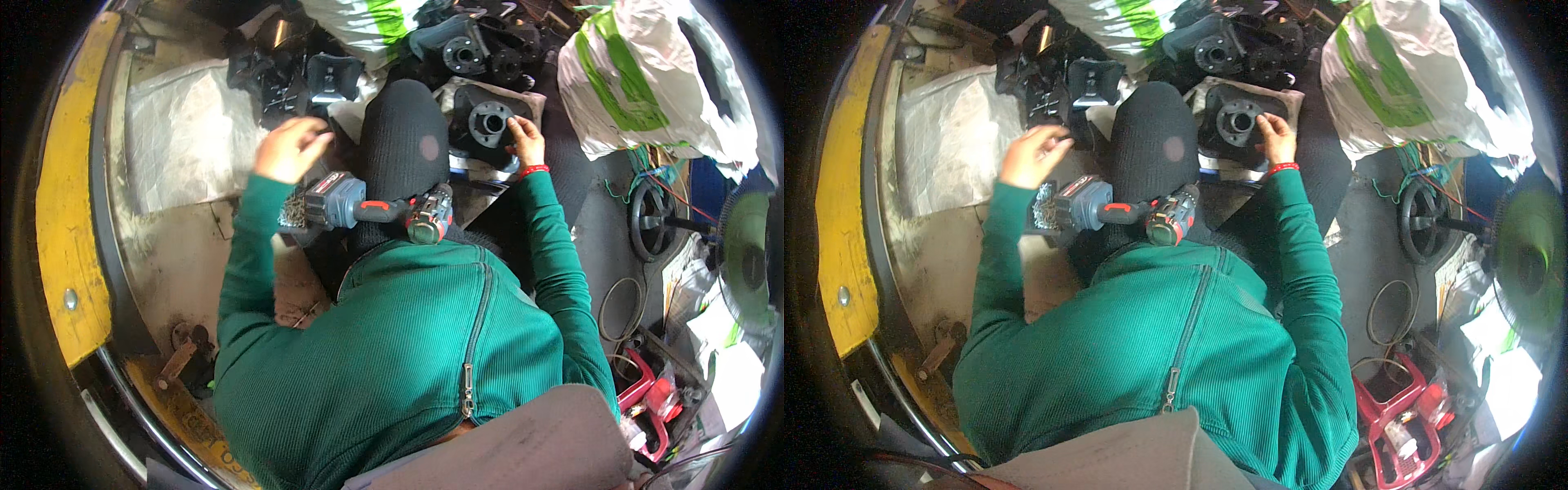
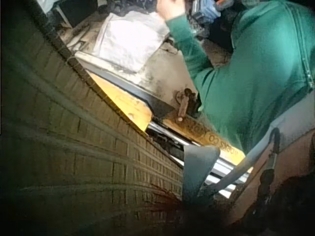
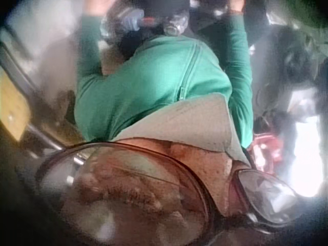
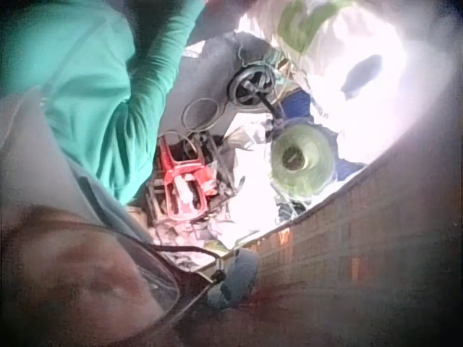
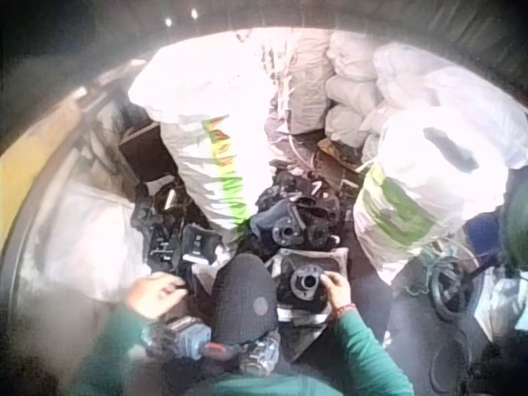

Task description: The person uses a cordless drill to fasten bolts into a black mechanical part resting on their lap. They repeatedly pick up bolts, align them in holes, and tighten them with the drill, occasionally moving the part or reaching for additional bolts from nearby bags.

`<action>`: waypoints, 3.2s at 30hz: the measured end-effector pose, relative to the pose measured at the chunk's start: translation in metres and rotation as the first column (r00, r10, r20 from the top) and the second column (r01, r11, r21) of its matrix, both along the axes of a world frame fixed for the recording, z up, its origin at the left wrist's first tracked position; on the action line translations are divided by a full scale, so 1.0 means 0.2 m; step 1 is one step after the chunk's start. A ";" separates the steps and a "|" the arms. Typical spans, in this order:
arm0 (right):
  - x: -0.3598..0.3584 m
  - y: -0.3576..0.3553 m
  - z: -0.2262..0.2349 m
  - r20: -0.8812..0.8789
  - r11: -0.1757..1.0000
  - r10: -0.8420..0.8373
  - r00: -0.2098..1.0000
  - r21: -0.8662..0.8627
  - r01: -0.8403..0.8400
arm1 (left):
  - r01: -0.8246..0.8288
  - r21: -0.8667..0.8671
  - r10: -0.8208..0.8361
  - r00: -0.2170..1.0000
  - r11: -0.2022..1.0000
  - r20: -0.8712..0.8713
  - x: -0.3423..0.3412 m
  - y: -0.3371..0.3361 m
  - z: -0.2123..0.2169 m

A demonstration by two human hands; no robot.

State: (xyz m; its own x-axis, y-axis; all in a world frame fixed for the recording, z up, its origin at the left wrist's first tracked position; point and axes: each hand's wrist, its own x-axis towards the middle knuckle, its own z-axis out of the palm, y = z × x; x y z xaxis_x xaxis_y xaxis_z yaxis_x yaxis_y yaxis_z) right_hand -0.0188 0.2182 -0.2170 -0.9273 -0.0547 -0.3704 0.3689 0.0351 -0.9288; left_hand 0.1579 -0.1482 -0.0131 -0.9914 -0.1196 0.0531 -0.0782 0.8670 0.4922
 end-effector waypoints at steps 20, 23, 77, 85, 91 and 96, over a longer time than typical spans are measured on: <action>-0.01 0.11 -0.18 0.120 0.996 -0.080 0.990 -0.037 0.085 | -0.332 -0.238 0.408 0.740 0.913 0.534 0.66 -0.26 -0.53; 0.04 0.17 -0.18 0.139 0.987 -0.071 0.988 -0.133 0.090 | -0.311 -0.203 0.370 0.737 0.929 0.565 0.61 -0.30 -0.55; 0.52 -0.25 0.45 0.379 0.175 0.400 0.835 -0.925 0.336 | 0.544 0.121 -0.544 0.838 0.830 -0.035 -0.33 0.89 -0.20; 0.51 -0.17 0.43 0.328 0.497 0.272 0.905 -0.853 0.160 | 0.460 0.261 -0.468 0.883 0.849 -0.033 -0.45 0.88 -0.22; 0.50 -0.08 0.36 0.269 0.519 0.394 0.879 -0.854 0.029 | 0.533 0.218 -0.559 0.825 0.818 0.081 -0.47 0.85 -0.26; 0.49 -0.07 0.34 0.249 0.484 0.377 0.892 -0.874 0.040 | 0.484 0.307 -0.512 0.859 0.820 0.012 -0.45 0.87 -0.28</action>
State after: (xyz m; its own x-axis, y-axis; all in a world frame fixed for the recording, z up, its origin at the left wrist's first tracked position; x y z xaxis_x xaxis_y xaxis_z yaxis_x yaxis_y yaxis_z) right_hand 0.0786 0.2038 -0.1485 -0.6626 -0.6687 -0.3374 0.7486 -0.5776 -0.3256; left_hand 0.0669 0.0254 -0.0695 -0.9184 0.3957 0.0014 0.2699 0.6238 0.7335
